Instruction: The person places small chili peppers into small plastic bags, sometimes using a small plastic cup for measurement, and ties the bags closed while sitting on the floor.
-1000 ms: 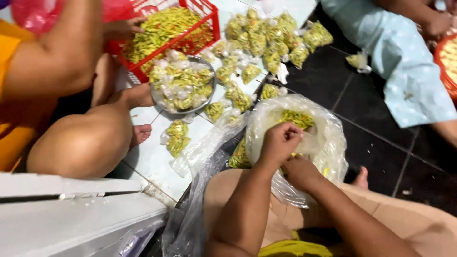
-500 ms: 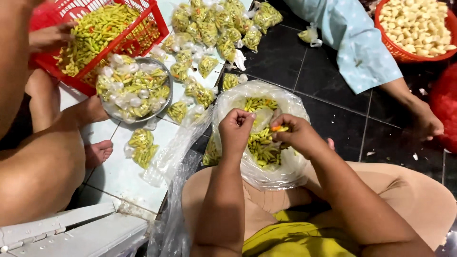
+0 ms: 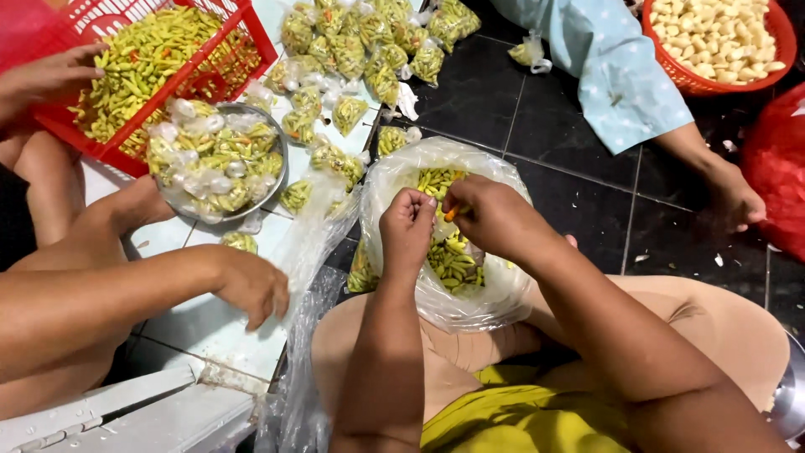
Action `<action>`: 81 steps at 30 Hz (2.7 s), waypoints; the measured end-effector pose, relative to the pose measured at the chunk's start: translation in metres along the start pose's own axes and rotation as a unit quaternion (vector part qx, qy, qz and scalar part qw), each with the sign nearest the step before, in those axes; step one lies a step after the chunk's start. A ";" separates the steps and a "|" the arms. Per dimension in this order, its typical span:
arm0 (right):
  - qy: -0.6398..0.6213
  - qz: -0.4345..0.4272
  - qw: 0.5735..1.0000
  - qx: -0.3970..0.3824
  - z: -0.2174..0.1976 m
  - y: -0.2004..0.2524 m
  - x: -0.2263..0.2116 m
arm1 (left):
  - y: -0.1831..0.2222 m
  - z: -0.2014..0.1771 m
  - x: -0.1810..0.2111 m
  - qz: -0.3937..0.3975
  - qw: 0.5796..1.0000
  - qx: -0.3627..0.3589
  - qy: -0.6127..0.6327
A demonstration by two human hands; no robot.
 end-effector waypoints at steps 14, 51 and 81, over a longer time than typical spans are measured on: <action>-0.048 0.049 0.997 0.019 0.002 -0.006 0.000 | -0.002 0.002 0.000 -0.041 0.999 -0.005 -0.010; -0.094 0.061 0.994 0.001 0.009 0.018 0.031 | -0.005 -0.004 0.006 0.044 0.995 0.067 -0.052; -0.160 0.081 0.984 0.017 0.098 0.017 0.058 | -0.005 -0.003 -0.007 -0.029 0.999 0.016 0.016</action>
Point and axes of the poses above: each hand's wrist, its own y-axis away from the middle knuckle, its own z-axis out of the palm, x = y × z, the point moved 3 cm from there along -y, towards the middle knuckle, and after that the axes turned 8 degrees about x, right-handed, at the moved point
